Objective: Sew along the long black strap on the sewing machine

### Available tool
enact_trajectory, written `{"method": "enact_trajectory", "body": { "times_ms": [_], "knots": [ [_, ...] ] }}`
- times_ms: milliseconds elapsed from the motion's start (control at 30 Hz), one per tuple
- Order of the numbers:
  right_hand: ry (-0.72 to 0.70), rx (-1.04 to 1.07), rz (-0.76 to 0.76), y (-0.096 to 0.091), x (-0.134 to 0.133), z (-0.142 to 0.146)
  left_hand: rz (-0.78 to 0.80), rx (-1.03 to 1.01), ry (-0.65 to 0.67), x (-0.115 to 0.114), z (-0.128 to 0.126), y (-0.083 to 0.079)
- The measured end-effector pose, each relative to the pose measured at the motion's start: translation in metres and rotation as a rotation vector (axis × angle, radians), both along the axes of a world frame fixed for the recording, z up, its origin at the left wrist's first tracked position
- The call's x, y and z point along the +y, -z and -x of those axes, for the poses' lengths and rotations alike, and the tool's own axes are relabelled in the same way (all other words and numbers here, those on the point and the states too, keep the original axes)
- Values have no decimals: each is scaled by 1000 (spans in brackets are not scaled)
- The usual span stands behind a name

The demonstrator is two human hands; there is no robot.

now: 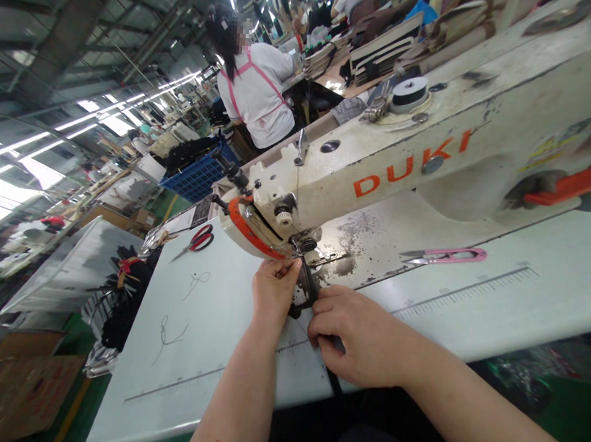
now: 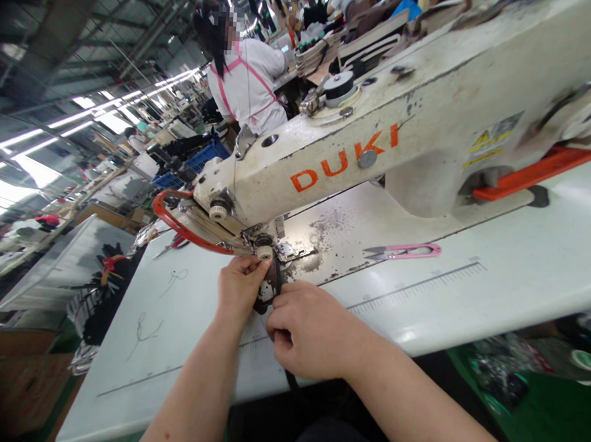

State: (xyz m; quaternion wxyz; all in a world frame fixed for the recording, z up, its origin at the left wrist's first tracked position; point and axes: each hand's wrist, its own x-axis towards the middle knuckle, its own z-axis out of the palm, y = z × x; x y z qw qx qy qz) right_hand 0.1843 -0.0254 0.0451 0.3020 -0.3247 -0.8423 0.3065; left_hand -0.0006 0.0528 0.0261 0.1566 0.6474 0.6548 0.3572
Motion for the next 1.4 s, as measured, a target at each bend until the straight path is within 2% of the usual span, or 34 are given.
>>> {"method": "enact_trajectory", "body": {
  "times_ms": [900, 1400],
  "knots": [
    [6, -5, 8, 0, 1, 0, -69, -133, 40, -1, 4, 8],
    [1, 2, 6, -1, 0, -1, -62, -117, 27, -2, 4, 7]
  ]
}}
